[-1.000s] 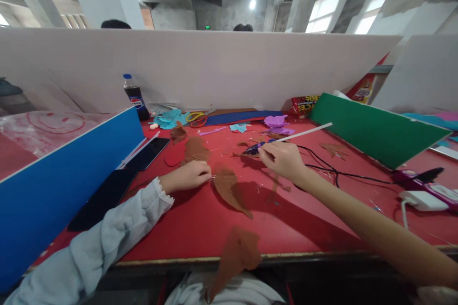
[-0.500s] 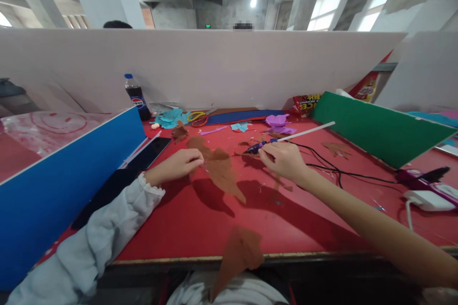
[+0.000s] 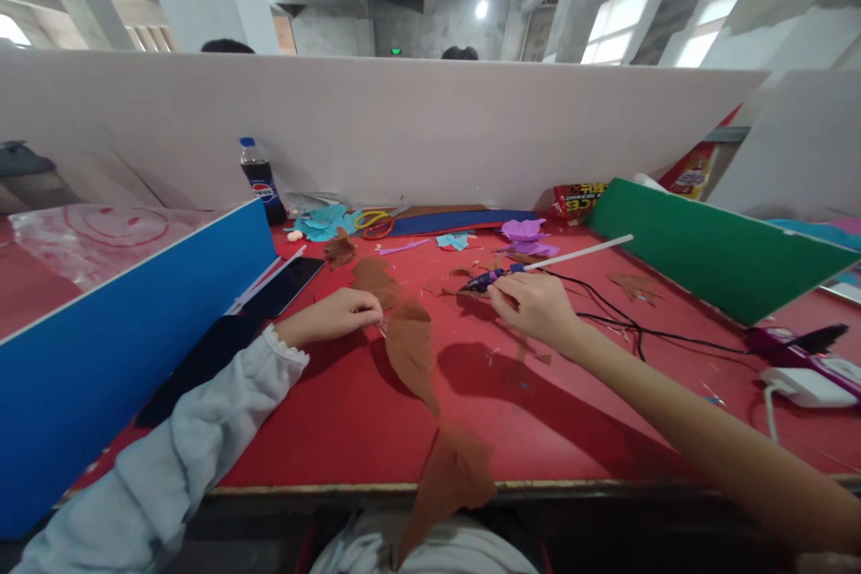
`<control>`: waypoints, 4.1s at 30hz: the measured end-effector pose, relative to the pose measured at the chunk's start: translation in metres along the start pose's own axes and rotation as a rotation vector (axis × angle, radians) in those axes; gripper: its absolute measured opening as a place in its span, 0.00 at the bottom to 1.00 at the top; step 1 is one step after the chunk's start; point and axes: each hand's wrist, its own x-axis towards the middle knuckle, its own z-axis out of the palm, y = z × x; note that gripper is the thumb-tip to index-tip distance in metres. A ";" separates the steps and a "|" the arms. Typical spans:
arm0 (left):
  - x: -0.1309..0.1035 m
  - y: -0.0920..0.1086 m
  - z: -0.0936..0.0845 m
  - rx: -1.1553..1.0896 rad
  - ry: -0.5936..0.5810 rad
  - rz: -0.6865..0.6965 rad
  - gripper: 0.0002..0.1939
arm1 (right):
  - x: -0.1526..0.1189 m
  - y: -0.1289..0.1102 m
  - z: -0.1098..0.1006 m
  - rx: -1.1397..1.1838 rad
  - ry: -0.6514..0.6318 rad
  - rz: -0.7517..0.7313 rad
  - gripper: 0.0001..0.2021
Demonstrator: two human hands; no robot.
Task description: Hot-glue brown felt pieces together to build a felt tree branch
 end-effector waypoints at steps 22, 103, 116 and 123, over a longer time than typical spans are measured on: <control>0.002 0.007 0.013 -0.264 0.128 -0.261 0.17 | -0.019 0.005 0.003 0.010 -0.189 -0.099 0.17; 0.153 0.007 0.032 0.741 0.068 -0.230 0.17 | 0.012 -0.075 0.033 0.229 -0.644 0.090 0.07; 0.149 -0.006 0.003 0.696 -0.046 -0.213 0.16 | 0.010 -0.074 0.031 0.213 -0.594 0.048 0.06; 0.122 -0.010 -0.014 0.678 0.019 -0.179 0.08 | 0.009 -0.076 0.032 0.221 -0.549 0.037 0.06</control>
